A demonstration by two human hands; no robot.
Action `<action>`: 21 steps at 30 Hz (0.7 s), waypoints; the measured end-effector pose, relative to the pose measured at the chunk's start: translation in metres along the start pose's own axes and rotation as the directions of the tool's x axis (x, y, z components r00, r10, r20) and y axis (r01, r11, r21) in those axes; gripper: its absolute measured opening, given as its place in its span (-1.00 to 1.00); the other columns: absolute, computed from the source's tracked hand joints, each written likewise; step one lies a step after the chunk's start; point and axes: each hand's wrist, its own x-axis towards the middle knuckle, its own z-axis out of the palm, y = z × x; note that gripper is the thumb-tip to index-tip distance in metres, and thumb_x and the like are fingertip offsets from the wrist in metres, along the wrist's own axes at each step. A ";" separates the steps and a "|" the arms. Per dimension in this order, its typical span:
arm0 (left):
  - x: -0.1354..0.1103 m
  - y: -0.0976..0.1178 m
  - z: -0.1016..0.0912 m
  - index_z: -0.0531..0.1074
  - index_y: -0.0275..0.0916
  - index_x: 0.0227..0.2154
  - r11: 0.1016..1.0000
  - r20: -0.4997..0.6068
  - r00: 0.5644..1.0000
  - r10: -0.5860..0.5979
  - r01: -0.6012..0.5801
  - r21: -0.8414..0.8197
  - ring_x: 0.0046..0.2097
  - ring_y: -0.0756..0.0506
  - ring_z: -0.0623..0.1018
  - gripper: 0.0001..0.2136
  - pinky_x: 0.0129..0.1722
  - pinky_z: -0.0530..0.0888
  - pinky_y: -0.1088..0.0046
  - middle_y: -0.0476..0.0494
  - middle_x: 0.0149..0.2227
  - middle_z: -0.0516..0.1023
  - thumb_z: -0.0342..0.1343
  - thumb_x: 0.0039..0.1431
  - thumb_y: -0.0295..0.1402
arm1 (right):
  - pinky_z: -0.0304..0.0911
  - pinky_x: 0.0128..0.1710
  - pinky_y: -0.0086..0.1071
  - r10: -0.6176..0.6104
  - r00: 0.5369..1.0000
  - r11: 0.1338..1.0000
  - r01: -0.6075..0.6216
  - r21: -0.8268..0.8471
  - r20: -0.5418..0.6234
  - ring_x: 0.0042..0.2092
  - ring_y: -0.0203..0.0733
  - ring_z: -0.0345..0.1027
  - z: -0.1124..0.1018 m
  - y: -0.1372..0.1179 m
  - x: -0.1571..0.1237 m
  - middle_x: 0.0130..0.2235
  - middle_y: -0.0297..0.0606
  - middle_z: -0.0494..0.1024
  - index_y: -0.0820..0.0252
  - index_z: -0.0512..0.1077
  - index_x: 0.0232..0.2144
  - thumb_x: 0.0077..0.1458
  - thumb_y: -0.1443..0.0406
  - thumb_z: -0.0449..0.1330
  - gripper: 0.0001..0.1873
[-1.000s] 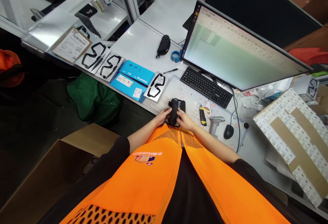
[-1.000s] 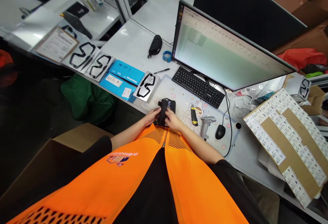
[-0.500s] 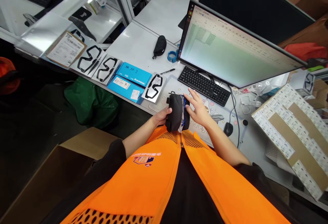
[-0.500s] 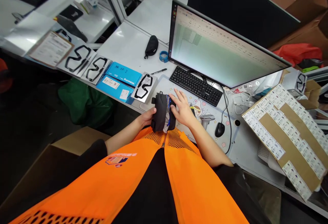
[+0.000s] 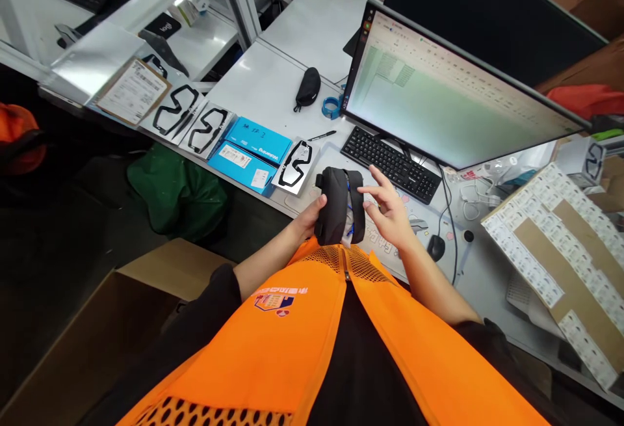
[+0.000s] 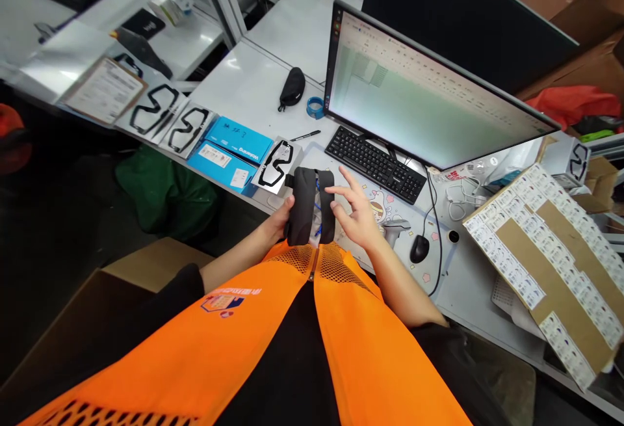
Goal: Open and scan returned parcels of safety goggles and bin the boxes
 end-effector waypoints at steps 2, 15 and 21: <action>0.000 0.003 -0.002 0.51 -0.39 0.20 0.999 0.009 1.000 -0.029 0.029 -0.040 0.24 -0.44 0.61 -0.20 0.19 0.61 0.02 -0.47 0.13 0.67 0.21 0.24 0.29 | 0.14 0.48 0.15 0.007 1.000 1.000 -0.007 0.005 0.022 0.56 0.08 0.01 -0.004 -0.001 -0.004 0.57 -0.15 0.11 -0.04 0.50 0.24 0.42 0.08 0.19 -0.58; -0.006 0.002 0.021 0.51 -0.35 0.22 0.989 -0.072 0.991 -0.115 0.108 -0.099 0.15 -0.40 0.67 -0.18 0.08 0.66 0.07 -0.43 0.06 0.70 0.04 0.31 0.35 | -0.07 0.55 0.20 -0.032 0.994 0.993 0.044 -0.112 0.108 0.60 0.12 -0.16 0.014 -0.011 -0.013 0.62 -0.15 -0.10 0.02 0.39 0.39 0.45 0.14 0.14 -0.47; -0.013 0.018 0.026 0.53 -0.31 0.21 0.984 -0.140 0.981 -0.131 0.112 -0.141 0.20 -0.43 0.64 -0.12 0.06 0.67 -0.01 -0.41 0.09 0.69 -0.09 0.30 0.43 | -0.08 0.55 0.16 -0.050 0.981 0.994 0.066 -0.084 0.188 0.61 0.15 -0.20 0.009 -0.015 -0.025 0.63 -0.13 -0.16 -0.05 0.17 0.52 0.33 0.10 0.30 -0.19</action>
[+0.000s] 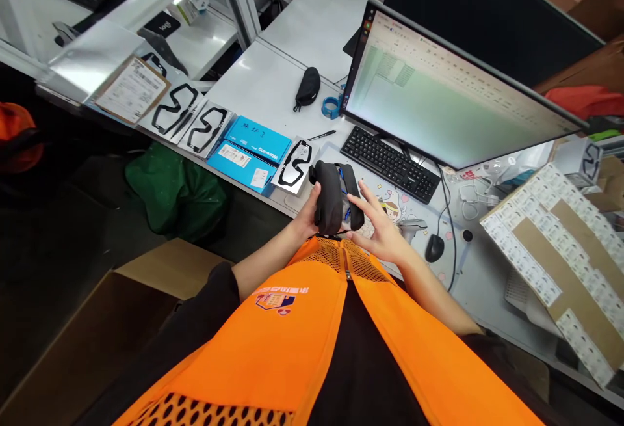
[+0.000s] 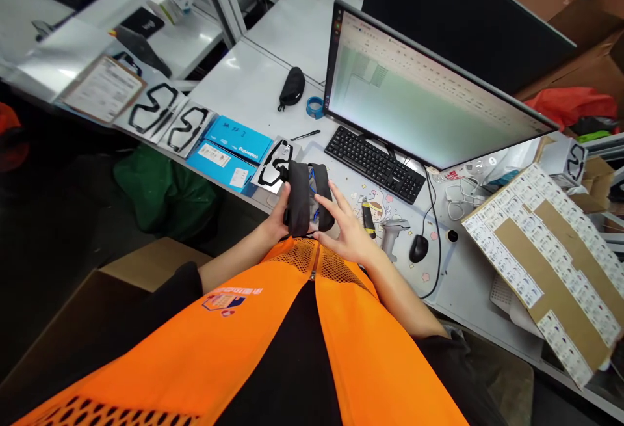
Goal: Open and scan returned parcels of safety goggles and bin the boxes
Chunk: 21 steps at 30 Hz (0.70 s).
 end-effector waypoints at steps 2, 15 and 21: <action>0.003 -0.001 0.000 0.54 -0.33 0.19 0.998 0.001 0.999 -0.032 0.032 -0.047 0.17 -0.42 0.66 -0.17 0.06 0.67 0.01 -0.41 0.07 0.70 -0.03 0.33 0.38 | -0.01 0.53 0.16 0.039 0.996 0.999 -0.038 0.011 -0.075 0.59 0.12 -0.10 0.009 -0.001 0.001 0.60 -0.08 -0.02 -0.03 0.22 0.49 0.33 0.17 0.27 -0.26; 0.014 -0.010 0.001 0.52 -0.37 0.24 0.972 -0.047 0.998 0.029 -0.039 -0.232 0.04 -0.30 0.73 -0.39 0.17 0.62 0.12 -0.40 0.04 0.72 0.08 0.47 0.09 | -0.21 0.59 0.14 0.125 0.988 0.988 -0.116 0.099 -0.088 0.63 0.03 -0.34 0.023 -0.012 0.001 0.63 -0.23 -0.22 -0.15 0.07 0.52 0.31 0.35 0.19 -0.17; 0.019 -0.006 0.004 0.51 -0.30 0.30 0.970 -0.051 0.989 0.139 -0.146 -0.195 0.26 -0.34 0.60 -0.34 0.35 0.46 0.10 -0.35 0.16 0.67 0.12 0.41 0.14 | 0.00 0.54 0.14 0.119 0.993 0.970 -0.116 0.212 -0.001 0.63 0.11 -0.39 0.016 -0.007 -0.004 0.64 -0.24 -0.36 -0.19 -0.06 0.56 0.28 0.19 0.31 -0.04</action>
